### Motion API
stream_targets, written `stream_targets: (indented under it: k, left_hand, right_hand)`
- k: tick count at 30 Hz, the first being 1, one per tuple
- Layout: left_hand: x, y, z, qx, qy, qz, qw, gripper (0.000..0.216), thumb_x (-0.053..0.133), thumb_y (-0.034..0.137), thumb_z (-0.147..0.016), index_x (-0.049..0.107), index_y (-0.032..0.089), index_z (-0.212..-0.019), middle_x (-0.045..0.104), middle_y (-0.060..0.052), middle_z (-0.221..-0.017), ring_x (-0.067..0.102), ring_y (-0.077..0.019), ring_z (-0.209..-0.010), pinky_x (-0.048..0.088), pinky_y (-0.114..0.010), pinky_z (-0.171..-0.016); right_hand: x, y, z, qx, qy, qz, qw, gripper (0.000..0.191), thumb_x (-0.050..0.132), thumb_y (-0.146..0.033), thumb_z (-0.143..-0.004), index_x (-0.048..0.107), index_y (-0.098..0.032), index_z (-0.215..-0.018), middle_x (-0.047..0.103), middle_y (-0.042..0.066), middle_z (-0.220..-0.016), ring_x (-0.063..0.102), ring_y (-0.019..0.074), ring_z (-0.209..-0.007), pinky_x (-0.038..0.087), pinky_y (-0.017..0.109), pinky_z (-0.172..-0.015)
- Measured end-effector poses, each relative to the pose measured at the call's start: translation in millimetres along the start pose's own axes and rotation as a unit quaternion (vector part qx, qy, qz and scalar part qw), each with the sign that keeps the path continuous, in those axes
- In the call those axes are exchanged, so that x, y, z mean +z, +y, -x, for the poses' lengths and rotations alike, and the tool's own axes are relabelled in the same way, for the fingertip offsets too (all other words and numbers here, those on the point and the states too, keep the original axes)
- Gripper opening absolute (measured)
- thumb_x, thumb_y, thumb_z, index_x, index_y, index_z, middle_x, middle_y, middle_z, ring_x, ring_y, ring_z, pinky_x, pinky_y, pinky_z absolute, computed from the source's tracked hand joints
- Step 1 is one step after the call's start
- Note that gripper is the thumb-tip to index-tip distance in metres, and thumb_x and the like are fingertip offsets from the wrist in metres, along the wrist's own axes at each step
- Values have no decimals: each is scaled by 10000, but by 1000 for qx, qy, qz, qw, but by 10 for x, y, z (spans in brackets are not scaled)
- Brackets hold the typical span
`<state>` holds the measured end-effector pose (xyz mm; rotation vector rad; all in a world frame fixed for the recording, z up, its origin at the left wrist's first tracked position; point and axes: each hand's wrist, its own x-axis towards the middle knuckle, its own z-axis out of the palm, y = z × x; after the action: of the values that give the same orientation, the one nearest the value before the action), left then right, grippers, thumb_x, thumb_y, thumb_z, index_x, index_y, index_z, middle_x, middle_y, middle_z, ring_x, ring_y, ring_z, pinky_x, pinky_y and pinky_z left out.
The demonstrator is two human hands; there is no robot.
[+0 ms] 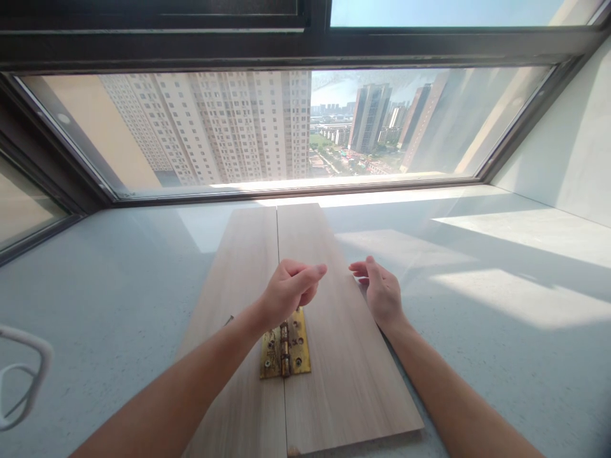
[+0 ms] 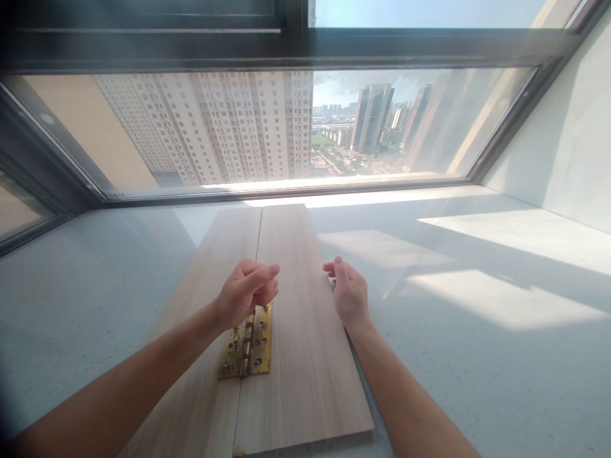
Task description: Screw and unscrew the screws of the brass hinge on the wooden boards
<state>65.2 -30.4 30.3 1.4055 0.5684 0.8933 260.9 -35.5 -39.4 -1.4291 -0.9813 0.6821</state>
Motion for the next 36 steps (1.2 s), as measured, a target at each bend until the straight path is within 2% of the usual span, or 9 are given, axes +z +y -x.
stream_targets:
  k: [4, 8, 11, 13, 18, 22, 25, 30, 36]
  left_hand:
    - [41, 68, 66, 16, 44, -13, 999, 438, 470, 473, -871, 369, 167, -573, 364, 54, -468, 323, -56, -450, 271, -209, -469]
    - [108, 94, 177, 2, 236, -169, 957, 352, 578, 477, -807, 494, 162, -673, 528, 22, -574, 434, -73, -522, 338, -198, -507]
    - [145, 38, 221, -5, 318, -170, 933, 415, 583, 526, -785, 475, 161, -618, 512, 19, -525, 453, -83, -499, 340, -204, -486]
    - [170, -3, 222, 14, 316, -110, 942, 450, 555, 521, -807, 409, 166, -572, 434, 35, -480, 431, -81, -485, 346, -208, -492]
    - [209, -13, 186, 23, 238, 11, 971, 480, 397, 449, -897, 273, 180, -519, 285, 51, -438, 271, -65, -423, 242, -217, -428]
    - [225, 41, 174, 21, 192, -50, 980, 259, 332, 275, -913, 400, 185, -680, 399, 51, -477, 372, -83, -474, 308, -206, -479]
    - [243, 97, 170, 7, 178, -104, 979, 110, 450, 253, -874, 466, 188, -786, 500, 50, -537, 476, -83, -551, 373, -192, -549]
    - [276, 135, 180, 22, 216, -119, 969, 264, 533, 393, -853, 607, 145, -801, 604, -13, -624, 554, -100, -604, 429, -212, -601]
    - [366, 41, 195, 66, 274, -115, 953, 487, 556, 439, -833, 345, 160, -494, 302, 46, -458, 277, -62, -456, 224, -231, -449]
  right_hand:
    - [6, 24, -22, -9, -2, -4, 1000, 533, 413, -633, -820, 687, -181, -748, 689, 67, -836, 587, 185, -762, 430, 307, -676]
    - [6, 50, -32, -17, -1, -7, 1000, 517, 429, -622, -819, 689, -181, -742, 689, 64, -830, 588, 181, -754, 427, 307, -683]
    - [5, 58, -36, -21, 0, -6, 1000, 508, 445, -618, -813, 691, -180, -736, 688, 66, -823, 586, 181, -747, 425, 307, -674]
    - [5, 60, -39, -24, -1, -5, 1000, 505, 449, -615, -813, 691, -181, -732, 689, 64, -817, 585, 179, -742, 425, 308, -678]
    - [9, 61, -38, -26, -4, -5, 1000, 508, 432, -613, -823, 690, -186, -724, 688, 61, -813, 582, 178, -741, 423, 304, -669]
    - [9, 54, -30, -21, -4, -4, 1000, 510, 431, -615, -822, 691, -186, -728, 689, 63, -821, 584, 179, -740, 424, 308, -676]
    - [7, 38, -25, -20, -4, -6, 1000, 516, 424, -619, -823, 690, -186, -737, 690, 63, -829, 588, 178, -741, 425, 311, -689]
    - [5, 17, -17, -18, -6, -11, 1000, 526, 415, -625, -825, 686, -183, -734, 690, 66, -823, 590, 179, -735, 423, 312, -681]
    - [3, 38, -22, -20, -4, -13, 1000, 532, 418, -631, -817, 689, -182, -731, 690, 68, -812, 588, 184, -730, 423, 315, -675]
